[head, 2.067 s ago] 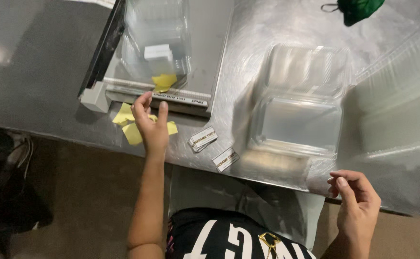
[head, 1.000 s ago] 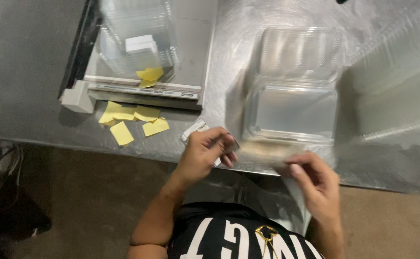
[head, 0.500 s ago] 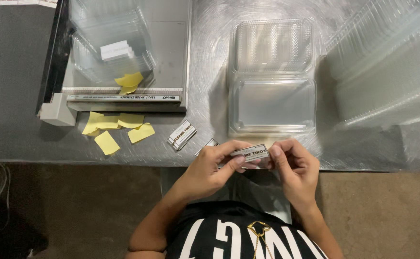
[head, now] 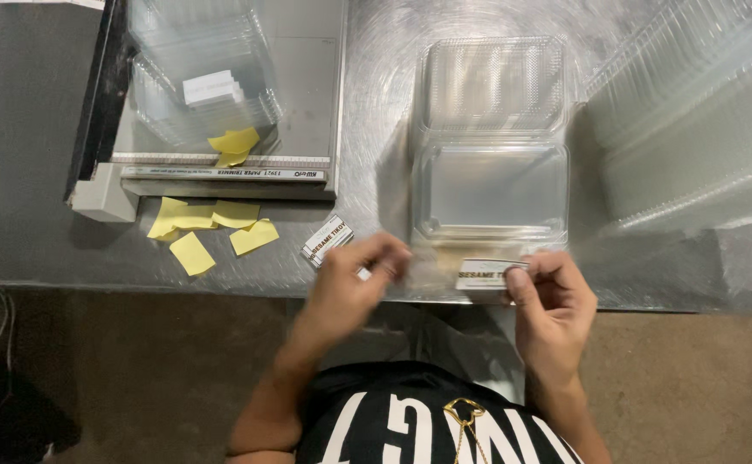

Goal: The person repeatedly picks up small printed labels, peels off the backing, and sticks them onto clear plastic food containers. The labeled containers are then stacked on the table.

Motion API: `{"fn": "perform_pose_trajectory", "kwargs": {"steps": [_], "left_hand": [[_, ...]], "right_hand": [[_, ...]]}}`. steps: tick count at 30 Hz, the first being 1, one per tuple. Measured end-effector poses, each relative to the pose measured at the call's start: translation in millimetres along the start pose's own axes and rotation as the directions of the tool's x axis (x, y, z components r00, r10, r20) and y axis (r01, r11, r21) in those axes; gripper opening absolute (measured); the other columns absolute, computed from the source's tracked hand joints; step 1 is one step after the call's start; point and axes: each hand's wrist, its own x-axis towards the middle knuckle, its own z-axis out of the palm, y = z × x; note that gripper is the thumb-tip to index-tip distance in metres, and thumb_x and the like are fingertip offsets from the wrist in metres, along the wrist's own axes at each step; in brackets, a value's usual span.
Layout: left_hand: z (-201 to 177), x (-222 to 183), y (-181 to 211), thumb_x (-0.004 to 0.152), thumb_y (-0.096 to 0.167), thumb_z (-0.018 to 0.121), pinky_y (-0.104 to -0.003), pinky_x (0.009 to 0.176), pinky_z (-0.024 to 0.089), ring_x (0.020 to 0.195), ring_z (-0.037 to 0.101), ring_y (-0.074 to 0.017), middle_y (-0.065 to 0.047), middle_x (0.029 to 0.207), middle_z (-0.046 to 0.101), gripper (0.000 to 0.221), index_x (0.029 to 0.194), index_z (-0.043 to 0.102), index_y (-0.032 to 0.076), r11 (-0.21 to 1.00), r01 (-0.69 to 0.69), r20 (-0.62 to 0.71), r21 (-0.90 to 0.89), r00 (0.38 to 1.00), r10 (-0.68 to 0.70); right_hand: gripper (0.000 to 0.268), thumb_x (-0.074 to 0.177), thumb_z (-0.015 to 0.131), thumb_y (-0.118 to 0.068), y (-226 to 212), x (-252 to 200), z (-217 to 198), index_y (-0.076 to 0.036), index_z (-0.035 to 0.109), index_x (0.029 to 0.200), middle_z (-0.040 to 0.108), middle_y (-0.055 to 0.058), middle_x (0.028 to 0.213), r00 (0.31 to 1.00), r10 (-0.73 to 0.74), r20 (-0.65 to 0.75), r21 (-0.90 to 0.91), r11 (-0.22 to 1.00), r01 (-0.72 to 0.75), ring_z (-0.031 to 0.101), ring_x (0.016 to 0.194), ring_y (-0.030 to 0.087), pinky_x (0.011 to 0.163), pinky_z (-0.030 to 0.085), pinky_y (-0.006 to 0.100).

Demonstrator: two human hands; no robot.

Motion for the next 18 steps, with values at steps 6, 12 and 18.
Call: {"fn": "perform_pose_trajectory", "kwargs": {"steps": [6, 12, 18], "left_hand": [[-52.7, -0.1, -40.7, 0.097, 0.024, 0.069, -0.042, 0.080, 0.051, 0.090, 0.065, -0.0279, -0.010, 0.100, 0.067, 0.019, 0.109, 0.071, 0.009, 0.841, 0.259, -0.451, 0.476, 0.893, -0.020], [-40.7, 0.2, -28.3, 0.084, 0.029, 0.080, -0.046, 0.088, 0.046, 0.100, 0.057, -0.0345, -0.017, 0.107, 0.063, 0.041, 0.114, 0.067, 0.004, 0.642, 0.147, -0.415, 0.753, 0.863, 0.289], [13.1, -14.1, 14.8, 0.083, 0.027, 0.085, -0.032, 0.073, 0.054, 0.082, 0.065, -0.0162, -0.007, 0.096, 0.068, 0.041, 0.111, 0.065, 0.005, 0.930, -0.357, 0.057, 0.086, 0.934, 0.353]], "right_hand": [[0.010, 0.105, 0.068, -0.007, 5.2, -1.0, -8.6, 0.000, 0.062, 0.101, 0.065, 0.006, 0.088, 1.000, -0.012, -0.018, 0.030, 0.999, 0.013, 0.058, 0.072, 0.010, 0.064, 0.046, 0.022], [0.013, 0.106, 0.063, -0.012, 9.5, -5.2, -3.6, 0.000, 0.062, 0.101, 0.064, 0.004, 0.086, 0.999, 0.036, -0.028, -0.069, 0.997, -0.038, 0.058, 0.071, 0.008, 0.063, 0.047, 0.022], [0.022, 0.111, 0.060, -0.016, 12.0, -9.9, 3.8, -0.001, 0.062, 0.096, 0.059, 0.002, 0.077, 1.000, -0.012, -0.003, -0.253, 0.967, 0.011, 0.053, 0.071, 0.006, 0.064, 0.044, 0.021]]}}
